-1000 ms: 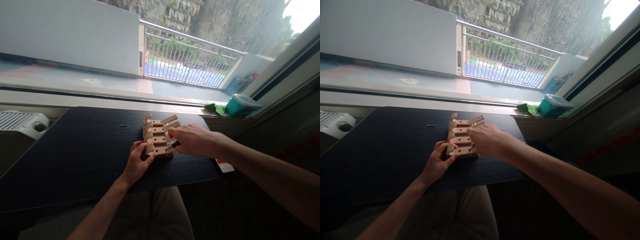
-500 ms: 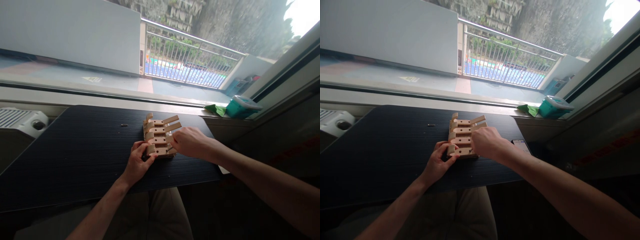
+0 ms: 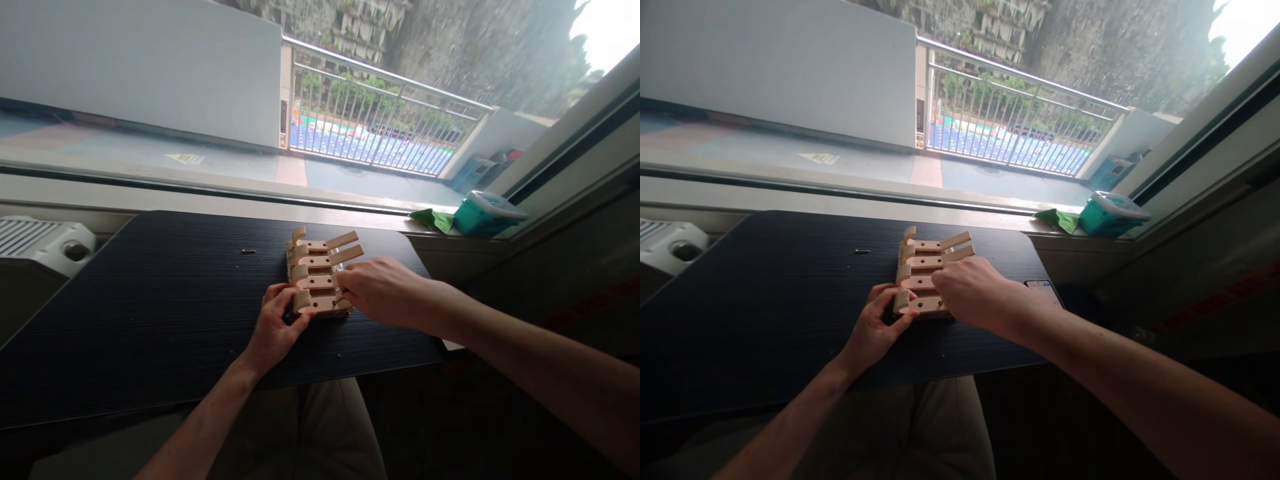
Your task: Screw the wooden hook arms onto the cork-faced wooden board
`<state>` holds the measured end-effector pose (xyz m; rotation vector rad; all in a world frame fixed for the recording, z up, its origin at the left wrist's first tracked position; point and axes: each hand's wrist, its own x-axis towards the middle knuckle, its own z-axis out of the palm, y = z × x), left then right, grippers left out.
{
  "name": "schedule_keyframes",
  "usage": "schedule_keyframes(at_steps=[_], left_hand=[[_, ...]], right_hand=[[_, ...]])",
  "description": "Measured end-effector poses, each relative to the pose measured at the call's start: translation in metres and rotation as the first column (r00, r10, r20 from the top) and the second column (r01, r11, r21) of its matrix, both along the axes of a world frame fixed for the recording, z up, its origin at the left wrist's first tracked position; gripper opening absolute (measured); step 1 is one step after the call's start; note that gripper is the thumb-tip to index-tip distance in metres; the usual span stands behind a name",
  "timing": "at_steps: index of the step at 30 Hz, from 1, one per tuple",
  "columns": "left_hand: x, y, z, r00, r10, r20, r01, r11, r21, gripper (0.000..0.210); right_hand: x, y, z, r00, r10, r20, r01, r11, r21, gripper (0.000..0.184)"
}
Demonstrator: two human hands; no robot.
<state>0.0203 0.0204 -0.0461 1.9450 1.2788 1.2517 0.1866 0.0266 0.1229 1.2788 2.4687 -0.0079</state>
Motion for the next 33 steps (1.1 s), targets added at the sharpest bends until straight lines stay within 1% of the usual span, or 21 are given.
schedule_keyframes(at_steps=[2, 4, 8, 9, 11, 14, 16, 18, 21, 25, 27, 31, 33], left_hand=[[0.0, 0.0, 0.0, 1.0, -0.003, 0.002, 0.003, 1.0, -0.004, 0.022], [0.0, 0.0, 0.0, 1.0, -0.005, 0.006, 0.005, 1.0, -0.007, 0.022], [0.0, -0.001, 0.001, 1.0, 0.002, 0.013, -0.002, 1.0, -0.006, 0.023], [0.0, -0.001, 0.001, 1.0, 0.004, 0.014, -0.004, 1.0, -0.006, 0.023], [0.0, -0.002, 0.002, 1.0, 0.007, 0.019, -0.007, 1.0, -0.008, 0.023], [0.0, -0.002, 0.002, 1.0, 0.007, 0.03, -0.006, 1.0, -0.012, 0.023], [0.0, -0.002, 0.003, 1.0, 0.005, 0.029, -0.004, 1.0, -0.017, 0.022], [0.0, -0.002, 0.003, 1.0, 0.002, 0.021, -0.002, 1.0, -0.022, 0.021], [0.0, -0.002, 0.003, 1.0, -0.004, 0.012, 0.004, 1.0, -0.018, 0.021], [0.0, -0.002, 0.003, 1.0, -0.003, 0.015, 0.003, 1.0, -0.015, 0.021], [0.0, -0.002, 0.003, 1.0, 0.0, 0.013, 0.001, 1.0, -0.013, 0.022], [0.001, -0.003, 0.004, 1.0, 0.01, 0.007, -0.01, 1.0, 0.003, 0.021], [0.001, -0.004, 0.005, 1.0, 0.012, 0.004, -0.012, 1.0, 0.003, 0.021]], right_hand=[[-0.006, 0.002, -0.006, 1.0, -0.028, -0.002, 0.028, 0.999, 0.046, 0.02], [-0.01, 0.004, -0.01, 0.997, -0.07, 0.012, 0.069, 0.996, 0.059, 0.02], [-0.005, 0.008, -0.008, 0.976, -0.203, 0.074, 0.198, 0.977, 0.079, 0.03], [-0.001, 0.008, -0.006, 0.973, -0.215, 0.082, 0.209, 0.975, 0.075, 0.032], [0.005, 0.007, -0.002, 0.974, -0.215, 0.069, 0.212, 0.976, 0.052, 0.034], [0.01, 0.0, 0.006, 0.986, -0.163, 0.036, 0.162, 0.987, 0.024, 0.036], [0.008, -0.005, 0.009, 0.995, -0.097, 0.039, 0.097, 0.995, 0.004, 0.028], [0.005, -0.008, 0.009, 0.999, -0.031, 0.042, 0.031, 0.999, -0.007, 0.018], [0.002, -0.008, 0.005, 1.0, 0.016, 0.027, -0.016, 1.0, 0.022, 0.021], [0.003, -0.005, -0.002, 0.996, -0.063, 0.059, 0.06, 0.997, 0.052, 0.021], [0.004, -0.004, -0.003, 0.992, -0.095, 0.081, 0.092, 0.995, 0.046, 0.025], [0.004, -0.004, -0.002, 0.989, -0.116, 0.091, 0.111, 0.992, 0.055, 0.032], [0.004, -0.005, 0.0, 0.99, -0.115, 0.078, 0.11, 0.992, 0.067, 0.029]])
